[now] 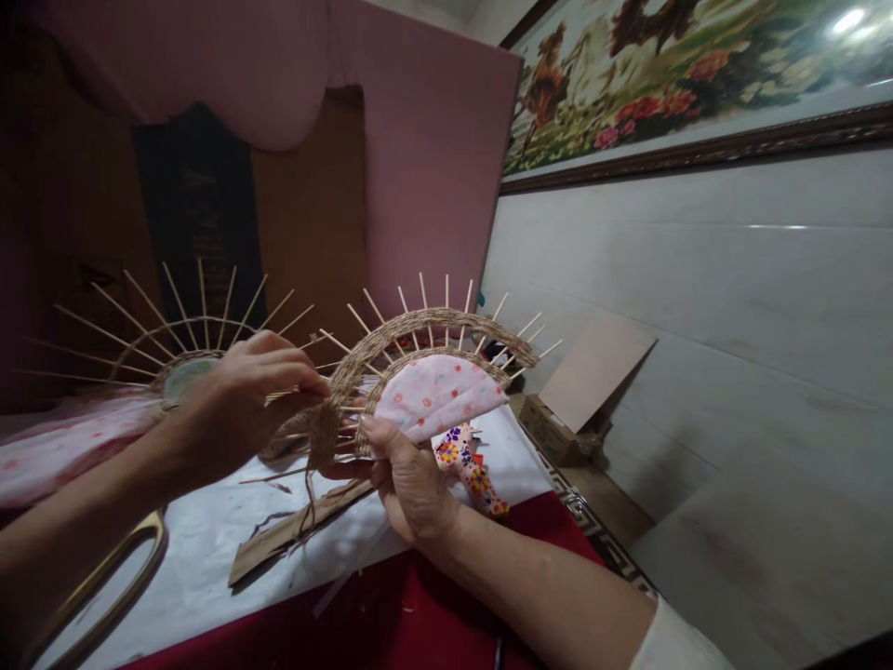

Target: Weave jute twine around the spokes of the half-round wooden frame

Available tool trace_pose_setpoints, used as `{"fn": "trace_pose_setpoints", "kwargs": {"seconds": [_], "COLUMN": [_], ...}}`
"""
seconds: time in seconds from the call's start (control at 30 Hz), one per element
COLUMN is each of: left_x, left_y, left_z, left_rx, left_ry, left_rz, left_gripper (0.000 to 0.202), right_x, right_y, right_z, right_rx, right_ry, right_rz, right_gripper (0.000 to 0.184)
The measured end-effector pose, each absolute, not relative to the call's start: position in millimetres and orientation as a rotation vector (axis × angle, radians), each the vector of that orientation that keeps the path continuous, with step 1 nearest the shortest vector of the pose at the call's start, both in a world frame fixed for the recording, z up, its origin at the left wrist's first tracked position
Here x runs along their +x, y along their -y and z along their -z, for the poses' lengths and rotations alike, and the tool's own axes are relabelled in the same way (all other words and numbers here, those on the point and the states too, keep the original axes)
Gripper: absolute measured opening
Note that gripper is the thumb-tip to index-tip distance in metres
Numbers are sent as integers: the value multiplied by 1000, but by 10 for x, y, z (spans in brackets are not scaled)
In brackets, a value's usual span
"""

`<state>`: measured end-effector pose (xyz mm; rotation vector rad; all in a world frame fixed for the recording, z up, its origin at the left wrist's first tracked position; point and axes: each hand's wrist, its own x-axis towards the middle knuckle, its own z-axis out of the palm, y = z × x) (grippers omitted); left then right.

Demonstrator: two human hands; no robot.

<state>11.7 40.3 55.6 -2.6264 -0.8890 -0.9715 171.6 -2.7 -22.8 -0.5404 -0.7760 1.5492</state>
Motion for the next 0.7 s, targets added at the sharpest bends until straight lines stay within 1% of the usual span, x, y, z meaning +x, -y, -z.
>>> {"fn": "trace_pose_setpoints", "kwargs": {"seconds": [0.1, 0.33, 0.5, 0.6, 0.7], "left_x": [191, 210, 243, 271, 276], "left_y": [-352, -328, -280, -259, -269], "left_z": [-506, -489, -498, -495, -485], "left_rx": [-2596, -2485, -2462, -2420, -2417], "left_ry": [886, 917, 969, 996, 1009], "left_rz": [815, 757, 614, 534, 578], "left_gripper": [10, 7, 10, 11, 11], "right_x": [1718, 1730, 1716, 1718, 1726], "right_y": [29, 38, 41, 43, 44], "right_z": [246, 224, 198, 197, 208], "right_rx": [-522, -504, -519, -511, -493], "right_ry": [803, 799, 792, 808, 834], "right_rz": [-1551, -1572, -1561, -1558, -1566], "right_gripper": [21, 18, 13, 14, 18]}}
